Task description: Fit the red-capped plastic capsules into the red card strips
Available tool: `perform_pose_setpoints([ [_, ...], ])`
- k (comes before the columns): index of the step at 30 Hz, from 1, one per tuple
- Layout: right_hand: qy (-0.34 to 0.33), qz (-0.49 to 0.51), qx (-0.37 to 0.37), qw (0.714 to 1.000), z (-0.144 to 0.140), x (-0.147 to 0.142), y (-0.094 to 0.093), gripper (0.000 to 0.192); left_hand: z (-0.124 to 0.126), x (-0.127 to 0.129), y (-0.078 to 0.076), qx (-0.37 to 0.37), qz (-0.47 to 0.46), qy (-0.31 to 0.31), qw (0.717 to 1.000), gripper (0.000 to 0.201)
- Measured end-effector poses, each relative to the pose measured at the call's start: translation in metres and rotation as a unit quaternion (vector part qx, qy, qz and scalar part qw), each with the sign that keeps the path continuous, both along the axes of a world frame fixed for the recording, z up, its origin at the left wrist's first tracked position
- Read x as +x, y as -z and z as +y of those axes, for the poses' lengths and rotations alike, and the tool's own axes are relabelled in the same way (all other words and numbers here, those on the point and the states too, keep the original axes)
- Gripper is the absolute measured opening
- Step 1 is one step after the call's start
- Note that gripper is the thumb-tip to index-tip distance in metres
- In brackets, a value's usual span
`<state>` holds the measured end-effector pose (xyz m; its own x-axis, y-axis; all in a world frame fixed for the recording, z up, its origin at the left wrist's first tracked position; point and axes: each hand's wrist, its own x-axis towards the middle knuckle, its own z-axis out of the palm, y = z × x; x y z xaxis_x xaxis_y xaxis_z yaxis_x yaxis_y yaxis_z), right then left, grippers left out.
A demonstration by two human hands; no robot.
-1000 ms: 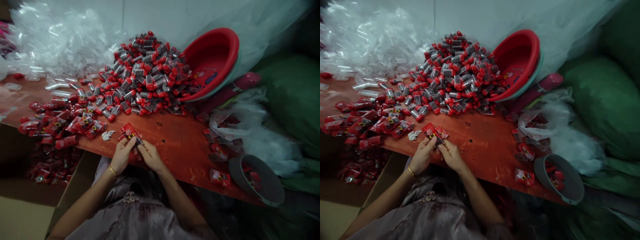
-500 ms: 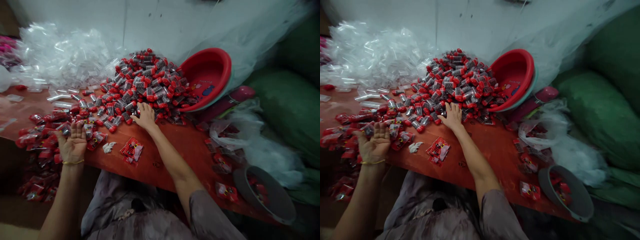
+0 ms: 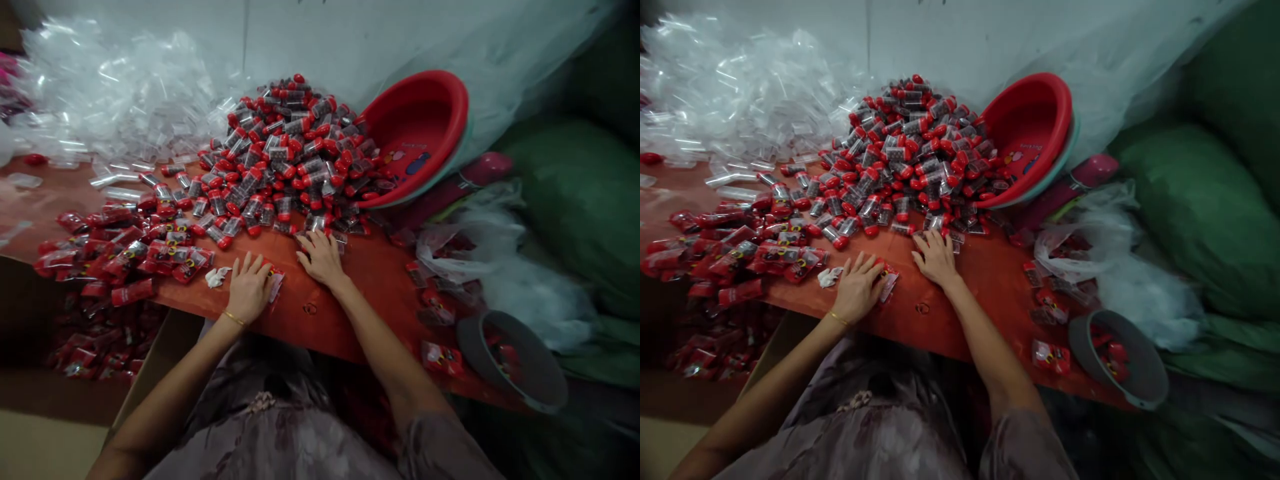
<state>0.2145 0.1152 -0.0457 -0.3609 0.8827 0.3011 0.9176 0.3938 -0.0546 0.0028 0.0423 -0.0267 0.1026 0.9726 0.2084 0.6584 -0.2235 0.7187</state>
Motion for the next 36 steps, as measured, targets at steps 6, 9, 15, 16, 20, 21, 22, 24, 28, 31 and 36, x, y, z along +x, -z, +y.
perform_pose_setpoints([
  [6, 0.052, 0.049, 0.053, 0.996, -0.051, 0.016, 0.009, 0.043, 0.001, -0.003, 0.009, -0.018, 0.130, 0.004, 0.991, 0.022],
  [9, 0.070, 0.099, 0.082, 0.989, -0.074, 0.006, 0.009, 0.036, 0.002, -0.005, 0.011, -0.012, 0.139, 0.000, 0.990, 0.019],
  [15, 0.028, 0.175, 0.088, 0.980, -0.102, -0.028, 0.007, 0.023, 0.001, -0.015, 0.023, 0.045, 0.152, 0.027, 0.987, 0.018],
  [16, 0.020, 0.188, 0.089, 0.978, -0.104, -0.033, 0.007, 0.021, 0.001, -0.017, 0.025, 0.058, 0.146, 0.033, 0.987, 0.018],
  [20, 0.013, 0.274, 0.056, 0.960, -0.105, -0.050, -0.001, 0.020, -0.001, -0.019, 0.022, 0.130, 0.124, 0.023, 0.983, 0.020],
  [21, 0.020, 0.308, 0.034, 0.950, -0.103, -0.053, -0.003, 0.021, -0.002, -0.018, 0.019, 0.150, 0.118, 0.017, 0.982, 0.021],
  [22, 0.032, 0.347, 0.007, 0.937, -0.101, -0.057, -0.006, 0.022, -0.004, -0.017, 0.016, 0.166, 0.113, 0.013, 0.980, 0.021],
  [24, 0.056, 0.426, -0.054, 0.901, -0.096, -0.063, -0.010, 0.025, -0.007, -0.014, 0.010, 0.188, 0.106, 0.012, 0.976, 0.021],
  [28, 0.070, 0.548, -0.131, 0.823, -0.085, -0.072, -0.011, 0.029, -0.013, -0.009, 0.002, 0.192, 0.063, 0.005, 0.979, 0.022],
  [31, 0.069, 0.590, -0.140, 0.792, -0.083, -0.076, -0.011, 0.029, -0.016, -0.005, -0.002, 0.107, -0.054, -0.072, 0.990, 0.043],
  [36, 0.070, 0.604, -0.141, 0.781, -0.087, -0.081, -0.007, 0.033, -0.016, 0.005, -0.011, -0.146, -0.338, -0.070, 0.927, 0.042],
])
